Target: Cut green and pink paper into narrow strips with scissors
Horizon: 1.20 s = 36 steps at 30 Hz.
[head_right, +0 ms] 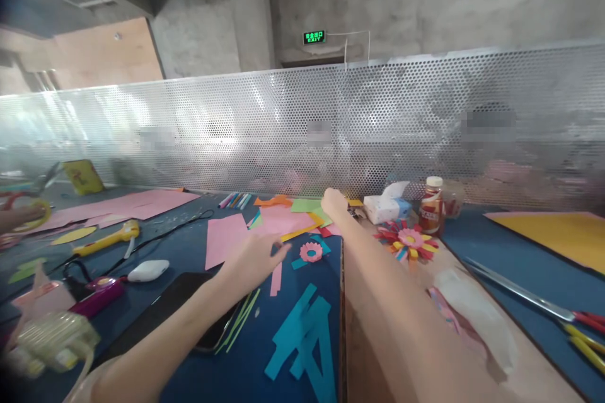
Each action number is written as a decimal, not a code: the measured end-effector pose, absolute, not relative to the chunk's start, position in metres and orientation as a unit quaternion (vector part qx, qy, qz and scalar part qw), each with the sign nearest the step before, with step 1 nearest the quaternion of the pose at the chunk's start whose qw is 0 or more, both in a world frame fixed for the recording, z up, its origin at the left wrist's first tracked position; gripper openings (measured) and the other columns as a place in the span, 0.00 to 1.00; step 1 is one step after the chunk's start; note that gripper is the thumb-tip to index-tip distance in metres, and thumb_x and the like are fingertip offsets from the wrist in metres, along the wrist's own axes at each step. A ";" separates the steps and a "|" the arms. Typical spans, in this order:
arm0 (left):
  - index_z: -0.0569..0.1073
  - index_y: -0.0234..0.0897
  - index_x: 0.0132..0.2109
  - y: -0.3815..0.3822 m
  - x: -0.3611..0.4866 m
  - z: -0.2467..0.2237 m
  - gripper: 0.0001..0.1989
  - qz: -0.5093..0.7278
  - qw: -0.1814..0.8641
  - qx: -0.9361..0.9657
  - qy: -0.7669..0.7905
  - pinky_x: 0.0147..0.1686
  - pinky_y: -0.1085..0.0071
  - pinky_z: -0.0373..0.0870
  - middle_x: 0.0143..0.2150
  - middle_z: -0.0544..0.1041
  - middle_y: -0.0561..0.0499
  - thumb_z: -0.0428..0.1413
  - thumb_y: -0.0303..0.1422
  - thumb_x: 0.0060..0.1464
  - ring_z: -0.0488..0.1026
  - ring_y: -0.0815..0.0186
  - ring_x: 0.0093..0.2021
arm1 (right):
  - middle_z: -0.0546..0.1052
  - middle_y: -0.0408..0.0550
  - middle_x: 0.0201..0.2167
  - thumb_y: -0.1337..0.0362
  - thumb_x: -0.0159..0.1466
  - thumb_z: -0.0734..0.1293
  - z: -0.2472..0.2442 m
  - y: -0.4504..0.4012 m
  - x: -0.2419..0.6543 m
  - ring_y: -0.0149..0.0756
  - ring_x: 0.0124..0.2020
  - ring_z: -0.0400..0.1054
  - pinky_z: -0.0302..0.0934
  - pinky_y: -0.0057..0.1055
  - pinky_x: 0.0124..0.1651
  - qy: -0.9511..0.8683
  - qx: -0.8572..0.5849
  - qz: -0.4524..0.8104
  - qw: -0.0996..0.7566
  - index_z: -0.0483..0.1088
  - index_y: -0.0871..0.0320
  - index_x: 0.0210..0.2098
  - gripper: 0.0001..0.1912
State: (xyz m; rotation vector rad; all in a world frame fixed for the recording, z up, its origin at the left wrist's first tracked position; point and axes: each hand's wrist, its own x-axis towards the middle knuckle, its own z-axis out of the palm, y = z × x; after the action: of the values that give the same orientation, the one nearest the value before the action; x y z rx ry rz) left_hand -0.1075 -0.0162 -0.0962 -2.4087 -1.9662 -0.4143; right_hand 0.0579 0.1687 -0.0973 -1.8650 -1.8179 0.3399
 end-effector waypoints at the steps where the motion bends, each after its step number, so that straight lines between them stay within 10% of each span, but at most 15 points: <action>1: 0.72 0.37 0.33 -0.016 -0.104 -0.099 0.18 -0.163 0.017 -0.760 -0.629 0.27 0.69 0.62 0.30 0.77 0.46 0.42 0.41 0.56 0.74 0.59 0.31 | 0.67 0.53 0.44 0.60 0.63 0.59 -0.094 0.168 0.059 0.37 0.46 0.62 0.58 0.41 0.49 -0.683 -0.686 0.082 0.237 0.64 0.64 0.45 0.15; 13: 0.73 0.38 0.30 -0.020 -0.086 -0.116 0.21 -0.168 0.058 -0.772 -0.610 0.26 0.68 0.62 0.26 0.77 0.46 0.38 0.38 0.57 0.75 0.57 0.29 | 0.60 0.44 0.57 0.56 0.52 0.67 -0.100 0.148 0.015 0.39 0.53 0.59 0.57 0.28 0.48 -0.928 -0.365 0.040 -0.064 0.56 0.49 0.58 0.35; 18: 0.73 0.39 0.32 -0.027 -0.078 -0.120 0.20 -0.140 0.037 -0.807 -0.573 0.27 0.68 0.64 0.29 0.78 0.45 0.38 0.37 0.57 0.75 0.56 0.31 | 0.73 0.54 0.39 0.72 0.50 0.61 -0.099 0.140 -0.005 0.42 0.39 0.66 0.56 0.30 0.37 -0.942 -0.319 -0.030 -0.099 0.70 0.62 0.41 0.18; 26: 0.74 0.39 0.30 -0.017 -0.083 -0.123 0.19 -0.160 0.043 -0.787 -0.594 0.28 0.68 0.64 0.29 0.77 0.46 0.39 0.37 0.56 0.75 0.57 0.32 | 0.72 0.48 0.40 0.58 0.49 0.65 -0.098 0.146 0.003 0.34 0.30 0.66 0.54 0.25 0.26 -0.929 -0.352 -0.001 -0.118 0.68 0.58 0.42 0.22; 36: 0.74 0.37 0.38 0.029 -0.152 -0.113 0.14 -0.166 0.050 -0.747 -0.642 0.46 0.67 0.63 0.46 0.73 0.44 0.44 0.32 0.53 0.68 0.59 0.48 | 0.71 0.52 0.41 0.65 0.63 0.56 -0.102 0.136 -0.005 0.32 0.39 0.66 0.60 0.34 0.44 -0.909 -0.410 -0.055 -0.046 0.66 0.64 0.43 0.13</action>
State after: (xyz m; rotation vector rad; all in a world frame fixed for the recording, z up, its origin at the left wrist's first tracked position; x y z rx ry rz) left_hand -0.1516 0.0295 -0.1126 -2.2757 -1.9539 -0.5041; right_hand -0.0055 0.1360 -0.1022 -1.3287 -2.9434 -0.1769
